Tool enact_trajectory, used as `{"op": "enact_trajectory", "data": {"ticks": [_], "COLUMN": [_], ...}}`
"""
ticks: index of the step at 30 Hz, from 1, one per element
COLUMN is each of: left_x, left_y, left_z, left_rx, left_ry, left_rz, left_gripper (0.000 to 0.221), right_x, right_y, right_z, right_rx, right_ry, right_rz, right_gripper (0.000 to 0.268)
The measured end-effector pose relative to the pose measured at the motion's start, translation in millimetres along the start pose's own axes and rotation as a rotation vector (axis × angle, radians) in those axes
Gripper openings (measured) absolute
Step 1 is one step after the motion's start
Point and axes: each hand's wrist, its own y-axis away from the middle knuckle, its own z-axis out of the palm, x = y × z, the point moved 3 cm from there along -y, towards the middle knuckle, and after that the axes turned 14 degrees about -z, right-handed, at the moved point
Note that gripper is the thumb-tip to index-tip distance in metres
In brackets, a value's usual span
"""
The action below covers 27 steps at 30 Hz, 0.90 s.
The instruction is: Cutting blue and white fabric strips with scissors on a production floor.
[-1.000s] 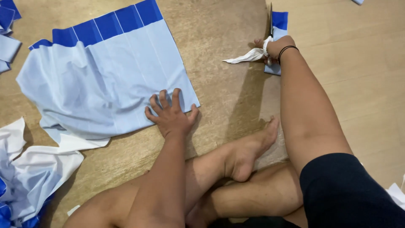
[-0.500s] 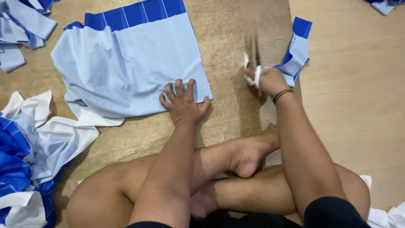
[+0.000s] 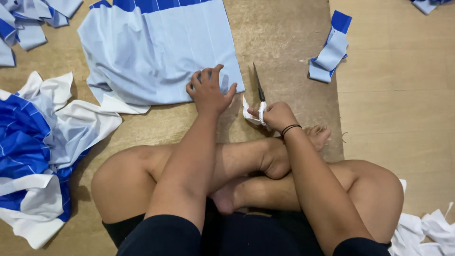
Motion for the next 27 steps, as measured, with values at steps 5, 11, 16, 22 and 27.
{"op": "enact_trajectory", "data": {"ticks": [5,11,16,22,27], "left_x": [-19.1,-10.1,9.1,25.9,21.2], "left_y": [-13.8,-11.6,4.1,7.7,8.7], "left_z": [-1.1,-11.0,-16.0,-30.2,5.3], "left_rx": [0.153,-0.13,-0.23,-0.256,-0.11], "left_ry": [0.177,0.11,-0.06,-0.088,0.345], "left_rz": [-0.116,-0.119,-0.133,-0.201,-0.552], "left_gripper": [0.048,0.044,0.043,0.043,0.034], "right_x": [27.1,19.0,8.7,-36.6,-46.0], "right_y": [-25.4,-17.3,-5.2,-15.4,-51.2], "right_z": [-16.1,-23.5,-17.3,10.1,36.8], "right_rx": [0.352,0.468,0.362,0.438,0.296], "right_ry": [0.709,0.881,0.788,0.57,0.537], "right_rz": [-0.169,-0.308,-0.124,-0.429,-0.321], "right_gripper": [0.034,0.034,0.027,0.031,0.034]}}
